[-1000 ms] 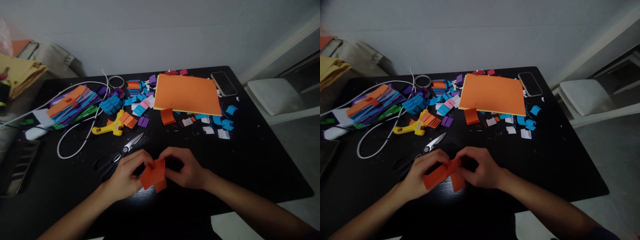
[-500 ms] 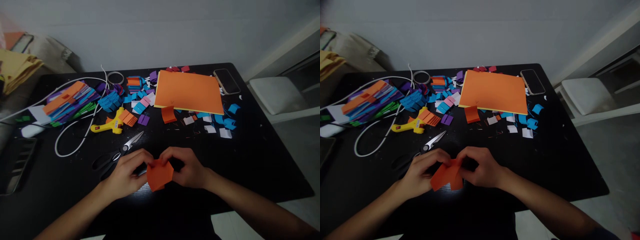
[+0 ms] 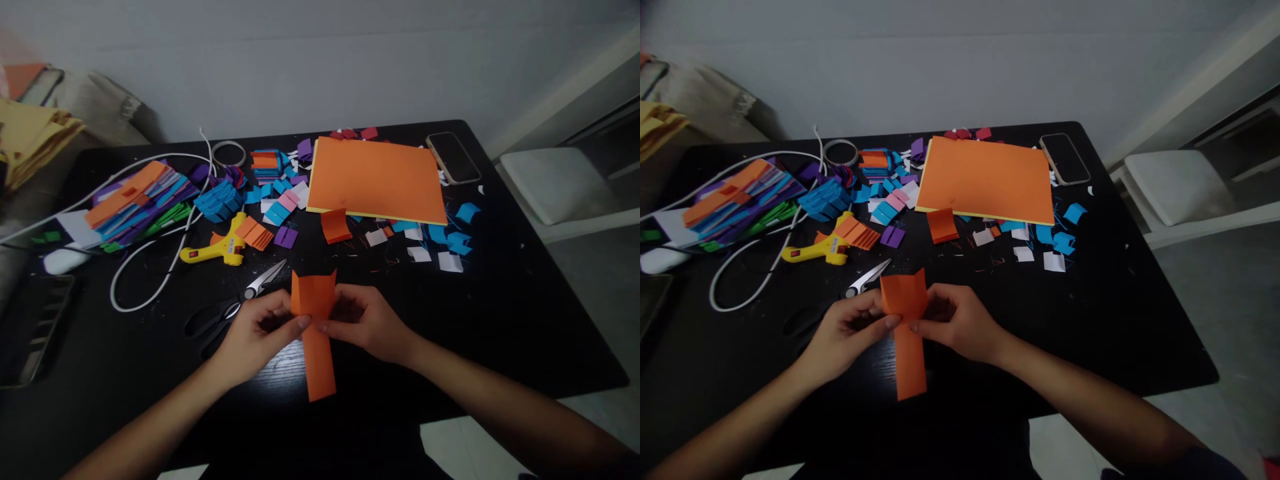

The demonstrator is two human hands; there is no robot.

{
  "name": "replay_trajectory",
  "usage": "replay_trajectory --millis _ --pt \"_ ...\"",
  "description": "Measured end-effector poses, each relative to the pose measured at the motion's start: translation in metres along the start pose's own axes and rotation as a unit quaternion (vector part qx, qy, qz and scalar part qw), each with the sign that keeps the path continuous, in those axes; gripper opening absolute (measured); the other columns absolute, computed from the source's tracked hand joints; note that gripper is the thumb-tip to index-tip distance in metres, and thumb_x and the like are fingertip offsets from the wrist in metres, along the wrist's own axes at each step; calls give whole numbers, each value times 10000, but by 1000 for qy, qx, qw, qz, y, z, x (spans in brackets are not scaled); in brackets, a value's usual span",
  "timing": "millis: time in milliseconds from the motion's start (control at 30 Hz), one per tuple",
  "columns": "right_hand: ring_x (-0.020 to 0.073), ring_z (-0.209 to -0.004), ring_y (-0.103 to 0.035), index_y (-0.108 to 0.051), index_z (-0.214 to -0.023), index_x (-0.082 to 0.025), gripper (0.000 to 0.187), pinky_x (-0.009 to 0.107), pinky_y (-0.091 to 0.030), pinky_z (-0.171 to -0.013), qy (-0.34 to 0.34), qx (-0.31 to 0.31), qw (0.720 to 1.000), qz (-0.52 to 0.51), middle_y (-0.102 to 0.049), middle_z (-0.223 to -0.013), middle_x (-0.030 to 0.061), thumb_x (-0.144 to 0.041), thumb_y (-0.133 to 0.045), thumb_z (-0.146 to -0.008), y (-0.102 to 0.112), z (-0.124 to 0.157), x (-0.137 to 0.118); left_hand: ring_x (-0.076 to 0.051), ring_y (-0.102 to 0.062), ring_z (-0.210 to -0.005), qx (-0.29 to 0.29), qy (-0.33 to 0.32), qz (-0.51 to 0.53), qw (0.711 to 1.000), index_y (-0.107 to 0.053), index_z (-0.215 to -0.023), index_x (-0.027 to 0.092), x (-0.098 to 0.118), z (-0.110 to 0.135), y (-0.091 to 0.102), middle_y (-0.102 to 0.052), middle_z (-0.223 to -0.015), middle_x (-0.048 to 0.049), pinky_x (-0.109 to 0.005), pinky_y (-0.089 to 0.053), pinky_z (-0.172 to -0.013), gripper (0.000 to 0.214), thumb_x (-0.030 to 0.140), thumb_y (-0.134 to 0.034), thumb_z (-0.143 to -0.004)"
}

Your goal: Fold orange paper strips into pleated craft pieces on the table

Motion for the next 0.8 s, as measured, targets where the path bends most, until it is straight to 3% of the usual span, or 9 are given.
replay_trajectory --millis 133,300,467,800 --pt "156 -821 -744 -745 -914 -186 228 304 -616 -798 -20 -7 999 -45 -776 -897 20 -307 -890 -785 -1 -2 1 -127 -677 -672 0 35 63 997 -701 -883 158 -3 -2 0 -730 -769 -13 -234 -568 -622 164 304 -709 -957" --pt "147 -807 -742 -728 -902 -193 228 291 -625 -775 -9 14 999 -30 -771 -896 14 -314 -887 -791 0 -2 -3 -127 -717 -679 10 43 128 991 -641 -905 174 -4 -2 -2 -757 -797 -1 -240 -595 -635 129 261 -729 -943" --pt "165 -849 -752 -716 -933 -187 271 321 -634 -820 -21 23 999 -25 -775 -935 34 -333 -889 -786 1 -2 -4 -112 -711 -671 34 75 138 987 -629 -901 178 -4 -2 -4 -761 -795 8 -225 -584 -643 148 260 -749 -928" --pt "176 -847 -747 -723 -927 -190 303 335 -621 -811 -22 32 999 -21 -771 -927 34 -367 -907 -764 0 -3 -5 -109 -714 -680 33 73 159 984 -620 -895 180 -6 -4 -7 -769 -802 7 -221 -594 -655 134 234 -735 -936"
Point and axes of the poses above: each hand's wrist, its own z-axis away from the middle knuckle, its own y-axis out of the back of the hand, x = y × z, the point moved 3 cm from there along -z, towards the middle knuckle
